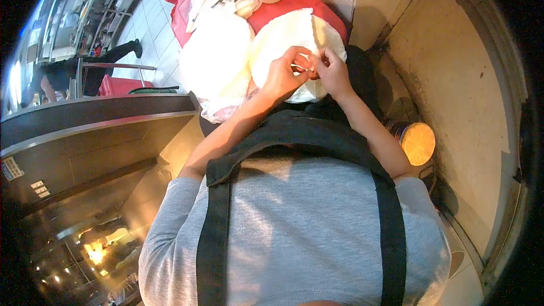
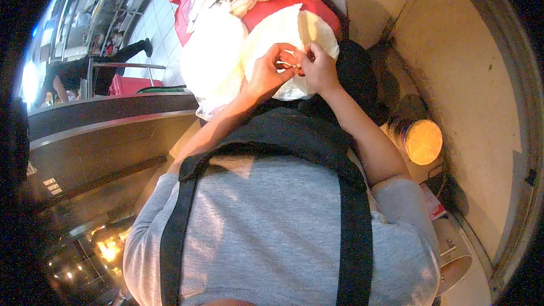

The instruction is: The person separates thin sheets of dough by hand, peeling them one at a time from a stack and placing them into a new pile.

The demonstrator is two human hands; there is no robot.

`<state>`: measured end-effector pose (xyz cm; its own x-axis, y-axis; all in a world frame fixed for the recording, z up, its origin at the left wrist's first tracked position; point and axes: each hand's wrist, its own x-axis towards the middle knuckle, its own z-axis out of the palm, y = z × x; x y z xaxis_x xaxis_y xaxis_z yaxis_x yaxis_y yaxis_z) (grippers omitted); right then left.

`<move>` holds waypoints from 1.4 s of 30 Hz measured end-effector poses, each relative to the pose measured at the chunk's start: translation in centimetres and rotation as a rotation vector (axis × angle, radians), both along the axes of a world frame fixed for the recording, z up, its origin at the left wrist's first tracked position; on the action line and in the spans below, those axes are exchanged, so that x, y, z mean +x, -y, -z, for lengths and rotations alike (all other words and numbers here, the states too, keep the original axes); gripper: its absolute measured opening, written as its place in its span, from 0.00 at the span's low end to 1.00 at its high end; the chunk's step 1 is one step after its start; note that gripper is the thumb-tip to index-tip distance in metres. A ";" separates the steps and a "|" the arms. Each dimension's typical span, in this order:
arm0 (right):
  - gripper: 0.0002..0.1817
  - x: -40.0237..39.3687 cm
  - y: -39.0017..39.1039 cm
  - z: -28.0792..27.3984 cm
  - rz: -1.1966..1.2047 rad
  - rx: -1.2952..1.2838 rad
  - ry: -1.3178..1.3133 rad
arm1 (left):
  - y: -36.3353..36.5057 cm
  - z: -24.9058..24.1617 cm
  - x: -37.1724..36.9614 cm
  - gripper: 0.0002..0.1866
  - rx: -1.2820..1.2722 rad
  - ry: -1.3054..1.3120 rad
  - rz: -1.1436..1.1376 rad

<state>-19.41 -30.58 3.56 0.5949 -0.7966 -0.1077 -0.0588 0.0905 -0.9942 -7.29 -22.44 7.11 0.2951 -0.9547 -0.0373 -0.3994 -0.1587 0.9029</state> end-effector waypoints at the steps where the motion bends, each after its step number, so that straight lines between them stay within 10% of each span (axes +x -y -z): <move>1: 0.09 -0.1 0.2 0.3 0.002 0.036 0.027 | 0.0 -0.4 -0.2 0.20 -0.011 0.045 -0.029; 8: 0.08 0.0 0.6 1.5 -0.054 0.527 0.351 | -0.1 0.0 0.2 0.15 0.009 0.101 -0.086; 21: 0.10 -0.1 0.4 1.2 -0.065 0.516 0.332 | -0.5 0.9 0.4 0.08 -0.056 -0.085 -0.085; 29: 0.20 -0.6 -0.6 3.4 -0.310 1.055 0.357 | -0.5 -5.5 0.0 0.12 -0.232 0.351 0.137; 31: 0.25 -2.0 -3.2 -5.2 -0.313 0.550 0.282 | -1.2 -8.9 -1.0 0.12 -0.290 0.336 0.321; 34: 0.31 -2.0 -1.6 -4.3 -0.347 0.401 0.595 | -2.1 -12.5 0.3 0.09 -0.371 0.626 0.481; 42: 0.35 -0.5 3.6 -1.2 -0.261 1.093 0.837 | -5.1 -10.2 10.2 0.17 -0.115 1.016 0.103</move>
<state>-19.87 -34.21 4.78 0.9064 -0.3992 -0.1377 0.3741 0.9104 -0.1767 2.88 -17.38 17.32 0.0530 -0.9592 0.2779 -0.9902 -0.0145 0.1388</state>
